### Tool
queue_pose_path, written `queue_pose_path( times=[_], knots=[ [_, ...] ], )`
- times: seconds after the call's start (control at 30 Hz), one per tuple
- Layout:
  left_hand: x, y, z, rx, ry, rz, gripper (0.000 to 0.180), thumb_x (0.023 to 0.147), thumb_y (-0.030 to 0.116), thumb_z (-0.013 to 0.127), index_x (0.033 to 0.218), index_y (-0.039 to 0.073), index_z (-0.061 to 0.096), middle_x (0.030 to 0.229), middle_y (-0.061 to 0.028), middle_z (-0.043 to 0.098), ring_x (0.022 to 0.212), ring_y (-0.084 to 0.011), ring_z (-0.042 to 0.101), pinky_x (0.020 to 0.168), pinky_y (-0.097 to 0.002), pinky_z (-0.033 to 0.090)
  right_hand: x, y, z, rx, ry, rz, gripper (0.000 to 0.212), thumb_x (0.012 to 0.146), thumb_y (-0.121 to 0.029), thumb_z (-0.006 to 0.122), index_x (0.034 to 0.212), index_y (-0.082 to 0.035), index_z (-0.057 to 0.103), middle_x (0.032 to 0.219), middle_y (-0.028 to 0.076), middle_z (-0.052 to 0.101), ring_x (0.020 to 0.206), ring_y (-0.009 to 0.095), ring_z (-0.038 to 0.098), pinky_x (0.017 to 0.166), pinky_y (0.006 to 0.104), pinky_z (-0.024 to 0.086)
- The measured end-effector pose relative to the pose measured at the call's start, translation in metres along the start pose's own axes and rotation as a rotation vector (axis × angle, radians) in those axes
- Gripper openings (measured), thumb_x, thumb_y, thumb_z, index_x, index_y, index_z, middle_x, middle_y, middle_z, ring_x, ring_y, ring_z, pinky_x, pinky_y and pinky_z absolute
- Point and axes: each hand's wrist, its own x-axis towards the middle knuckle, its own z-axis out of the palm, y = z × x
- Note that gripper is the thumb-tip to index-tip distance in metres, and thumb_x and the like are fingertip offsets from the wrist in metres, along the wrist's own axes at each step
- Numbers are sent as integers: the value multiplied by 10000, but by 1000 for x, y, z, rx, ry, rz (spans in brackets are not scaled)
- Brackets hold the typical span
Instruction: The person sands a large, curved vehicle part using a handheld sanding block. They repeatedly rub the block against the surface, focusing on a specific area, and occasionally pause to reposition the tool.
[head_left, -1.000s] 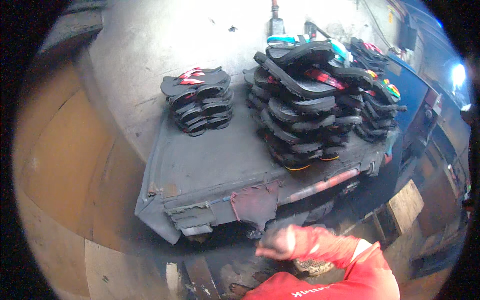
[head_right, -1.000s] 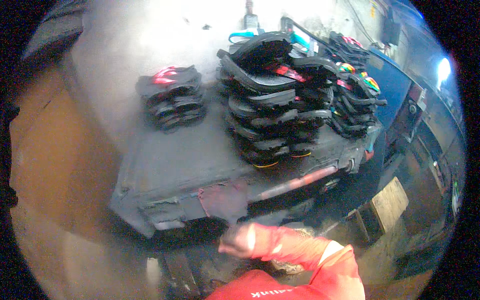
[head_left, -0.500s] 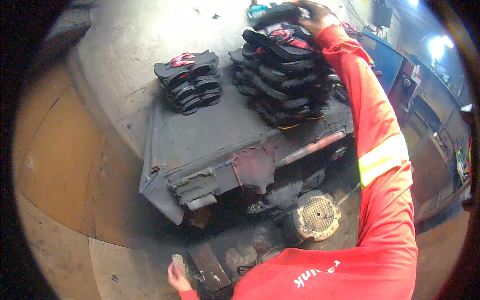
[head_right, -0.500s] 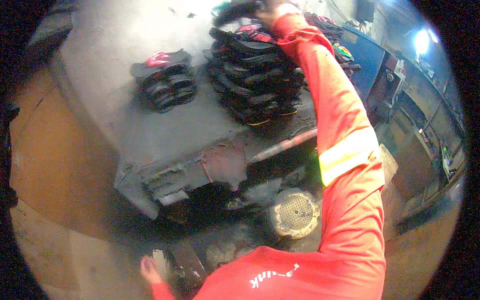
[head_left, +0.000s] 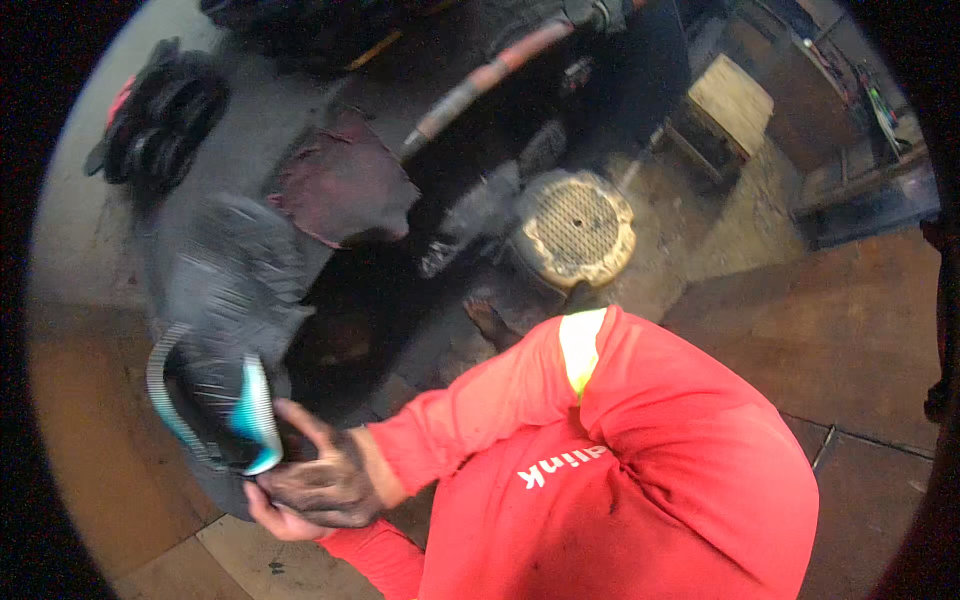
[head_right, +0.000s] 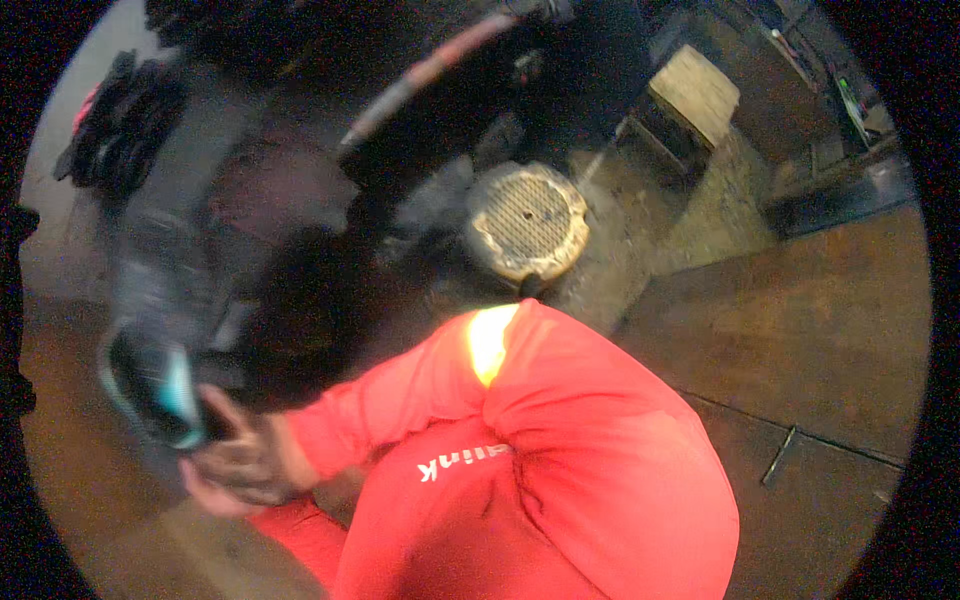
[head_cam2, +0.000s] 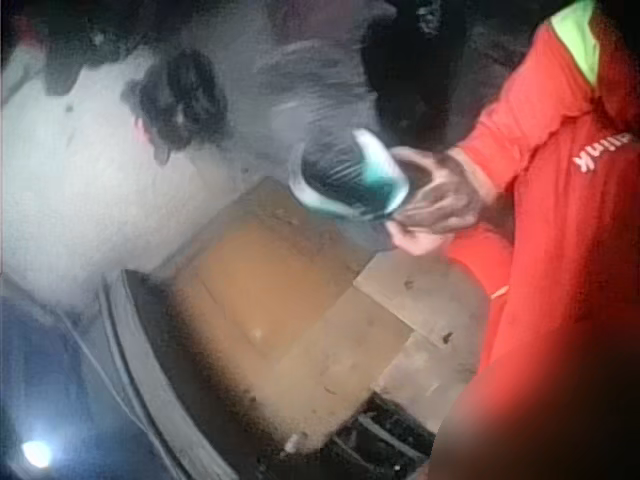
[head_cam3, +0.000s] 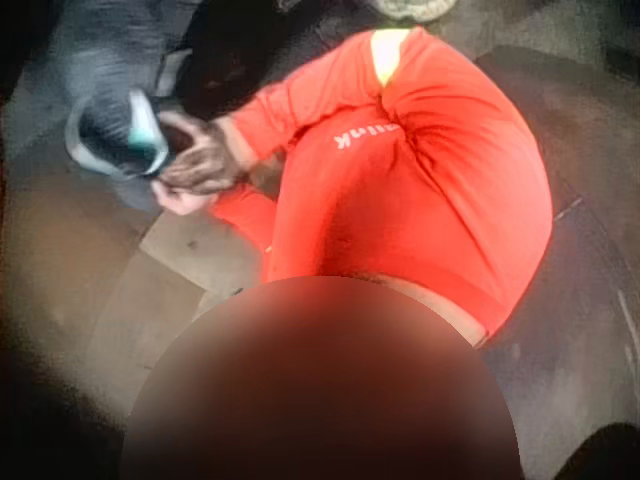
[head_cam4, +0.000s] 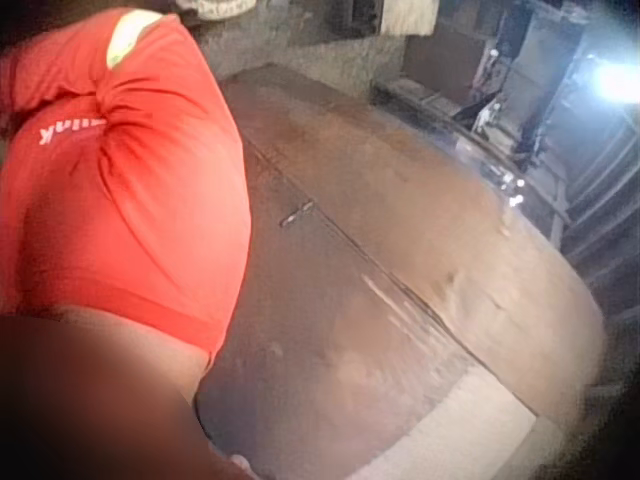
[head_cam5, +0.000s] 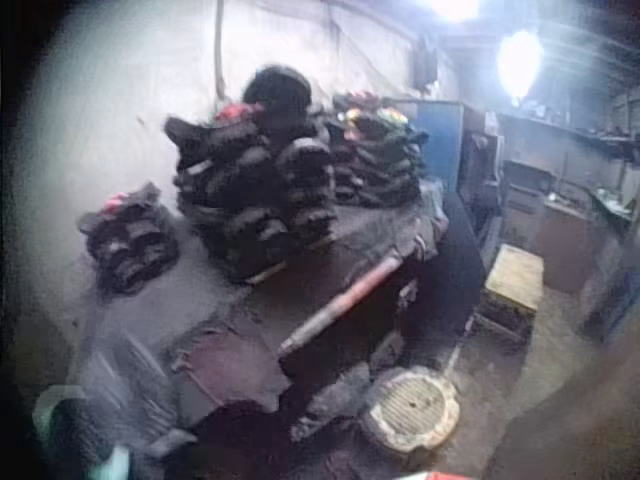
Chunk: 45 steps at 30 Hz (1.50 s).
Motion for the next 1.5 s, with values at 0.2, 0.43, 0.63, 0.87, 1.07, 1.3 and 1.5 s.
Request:
queue_pose_path(
  times=[0.2,0.43,0.63,0.87,1.07,1.3,1.5],
  knots=[
    [-55,-67,-99,-407,-9,-647,491,975,218,589,1350,-83,487,1367,-208,534,1194,-295,566,1030,-431,423,-122,-20,9,577,-280,529,431,912,-434,596,1128,-69,666,1086,140,685,1019,340,656,862,479,534],
    [-63,-75,-83,324,-617,-762,342,956,155,637,1209,-75,624,1181,-131,664,1058,-182,612,949,-327,472,-180,17,-8,336,-35,639,685,896,-537,624,1395,-85,502,1398,225,499,1295,413,473,1050,505,423],
    [-77,-97,12,-102,-659,-576,435,970,143,632,1354,-43,547,1283,-129,630,1175,-170,571,1021,-307,425,-139,65,37,373,-121,550,1096,779,-670,682,1569,-89,192,1594,323,78,1476,498,116,1168,594,180],
    [-55,-101,41,-108,-306,-608,428,952,218,672,1278,-47,593,1187,-140,677,1051,-166,640,904,-306,504,-101,88,61,198,10,582,880,769,-298,748,1512,-72,333,1617,267,106,1493,476,104,1166,604,151],
    [-34,-99,32,47,-315,-630,606,862,341,765,1295,-39,576,1117,-172,703,997,-205,683,883,-330,516,-80,103,67,271,53,569,617,720,-260,774,1294,-114,601,1621,212,161,1481,446,166,1125,600,236],
    [-25,-104,35,149,-296,-607,552,851,287,773,1257,-42,595,1059,-191,711,946,-275,704,835,-353,536,-76,121,76,219,27,527,588,724,-252,763,1269,-91,614,1611,219,194,1469,444,212,1114,571,282],
    [-11,-122,46,475,-363,-461,478,863,348,737,1143,-33,661,1014,-250,698,905,-373,704,770,-413,551,-70,124,79,503,77,654,735,776,-205,725,1437,-53,441,1614,237,156,1485,469,130,1167,536,260]
  ],
)
